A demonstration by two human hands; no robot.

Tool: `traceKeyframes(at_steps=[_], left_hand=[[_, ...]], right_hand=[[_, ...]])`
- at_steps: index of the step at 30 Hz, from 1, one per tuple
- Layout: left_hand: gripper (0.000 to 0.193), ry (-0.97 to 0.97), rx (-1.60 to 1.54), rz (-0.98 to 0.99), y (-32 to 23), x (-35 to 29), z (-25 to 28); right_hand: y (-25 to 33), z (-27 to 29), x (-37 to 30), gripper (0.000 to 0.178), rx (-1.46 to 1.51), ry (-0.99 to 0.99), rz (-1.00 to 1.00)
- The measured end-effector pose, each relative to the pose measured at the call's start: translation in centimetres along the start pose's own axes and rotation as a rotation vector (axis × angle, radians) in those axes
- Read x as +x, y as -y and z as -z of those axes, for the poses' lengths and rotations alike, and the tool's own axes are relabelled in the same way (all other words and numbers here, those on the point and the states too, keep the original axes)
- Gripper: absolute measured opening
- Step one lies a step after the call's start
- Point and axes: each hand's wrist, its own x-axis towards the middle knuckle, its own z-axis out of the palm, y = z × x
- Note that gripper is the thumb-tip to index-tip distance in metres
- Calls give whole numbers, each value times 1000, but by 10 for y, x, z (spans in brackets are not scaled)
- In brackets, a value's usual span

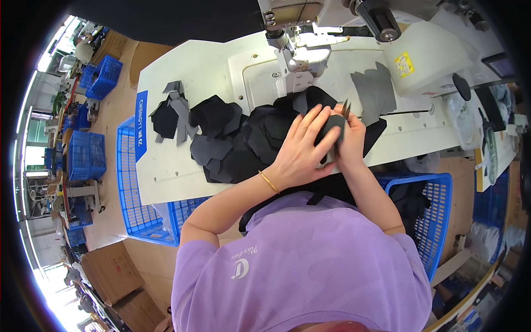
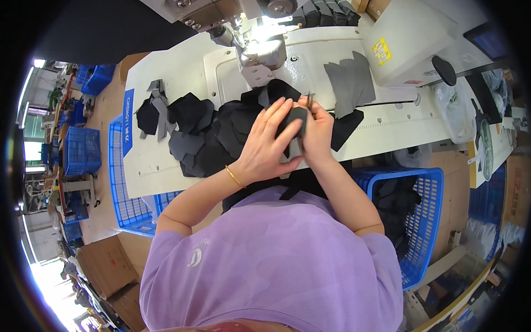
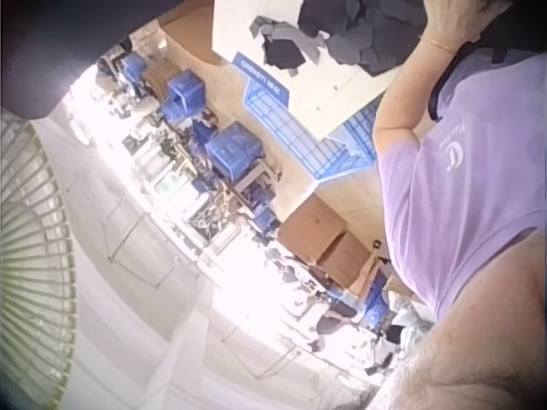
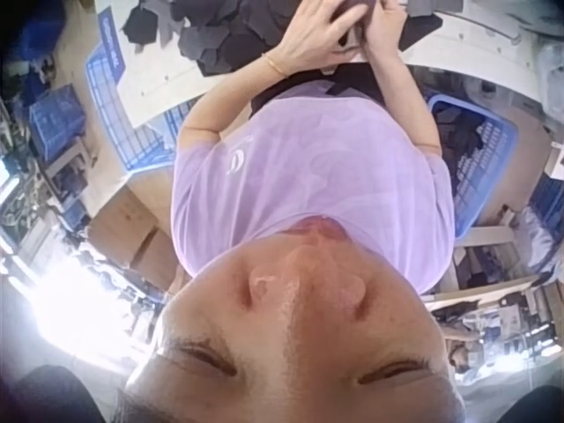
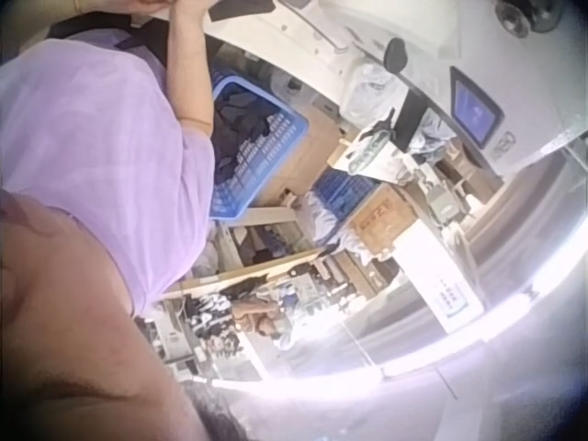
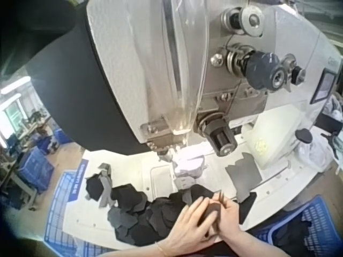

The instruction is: Stitching and trimming black fabric shoe components using an industrial sewing machine.

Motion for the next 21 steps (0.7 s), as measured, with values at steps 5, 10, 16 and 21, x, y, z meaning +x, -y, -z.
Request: traceKeyframes(at_steps=[5,10,16,21], left_hand=[[66,-105,33,111,21,0,-9],[57,-217,23,28,35,-2,-9],[69,170,232,-2,27,-3,-3],[96,52,-406,135,19,10,24]], right_hand=[[15,5,6,6,94,50,-275],[24,20,20,6,73,-136,-116],[62,32,30,8,80,-232,-3],[63,23,4,10,-27,-61,-44]])
